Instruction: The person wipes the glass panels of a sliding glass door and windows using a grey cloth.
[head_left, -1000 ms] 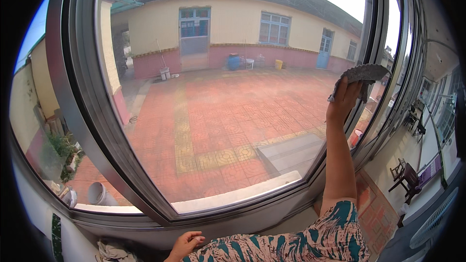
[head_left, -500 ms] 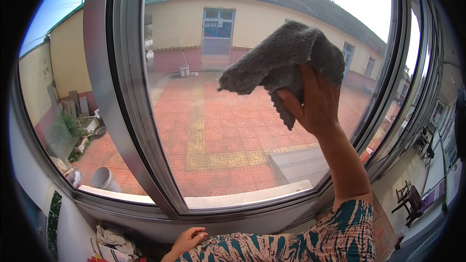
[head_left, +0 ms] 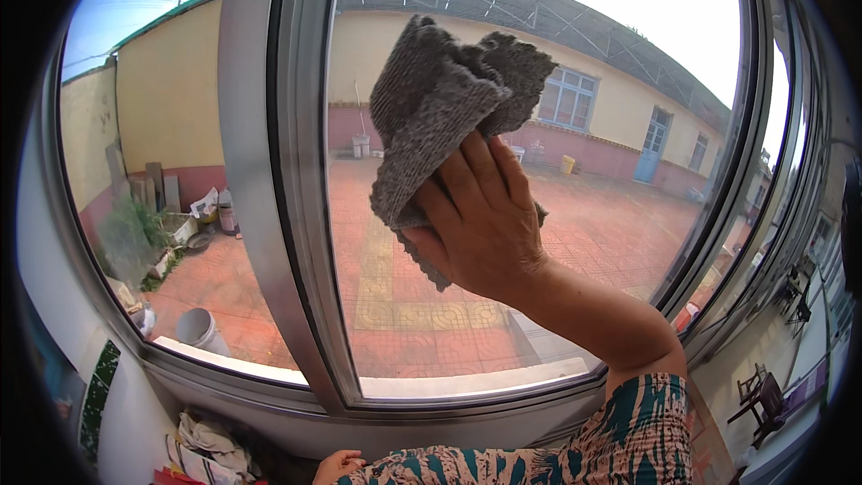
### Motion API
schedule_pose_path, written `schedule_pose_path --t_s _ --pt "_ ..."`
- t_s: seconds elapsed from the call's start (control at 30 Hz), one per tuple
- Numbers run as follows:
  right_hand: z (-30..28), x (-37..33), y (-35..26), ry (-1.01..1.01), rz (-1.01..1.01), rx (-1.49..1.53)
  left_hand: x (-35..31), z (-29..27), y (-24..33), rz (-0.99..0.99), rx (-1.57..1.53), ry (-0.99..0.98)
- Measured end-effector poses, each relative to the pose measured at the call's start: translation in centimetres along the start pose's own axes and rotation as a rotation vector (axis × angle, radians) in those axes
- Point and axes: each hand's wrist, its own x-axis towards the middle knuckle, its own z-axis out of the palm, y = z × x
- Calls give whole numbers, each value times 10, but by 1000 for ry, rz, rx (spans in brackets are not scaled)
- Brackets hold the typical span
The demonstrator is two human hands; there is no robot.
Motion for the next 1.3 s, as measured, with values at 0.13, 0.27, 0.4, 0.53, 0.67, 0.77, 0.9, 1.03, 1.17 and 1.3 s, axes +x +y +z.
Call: schedule_pose_path --t_s 0.13,0.27,0.4,0.53,0.67,0.77,0.9,1.03,1.17,1.3 --pt "-11 24 25 -15 -128 23 6 7 6 56 -31 -58" --pt "-29 54 145 323 248 -364 10 -5 -35 183 46 -72" --pt "-21 89 188 566 367 -569 16 -12 -54 288 219 -3" --pt "-21 131 68 260 377 2 -4 -13 1 80 206 47" --pt "27 122 39 593 -47 -190 -11 8 25 239 228 63" --pt "35 62 -17 286 -71 -97 -17 12 22 279 247 2" --pt "37 -39 -98 -75 -88 -16 -38 8 3 210 254 56" --pt "43 -127 -139 -279 -265 111 -55 7 2 165 240 128" --pt "58 -182 -184 -371 -379 251 -62 5 -2 153 196 134" --pt "67 -227 -228 -535 -418 384 -63 7 -1 150 201 99"
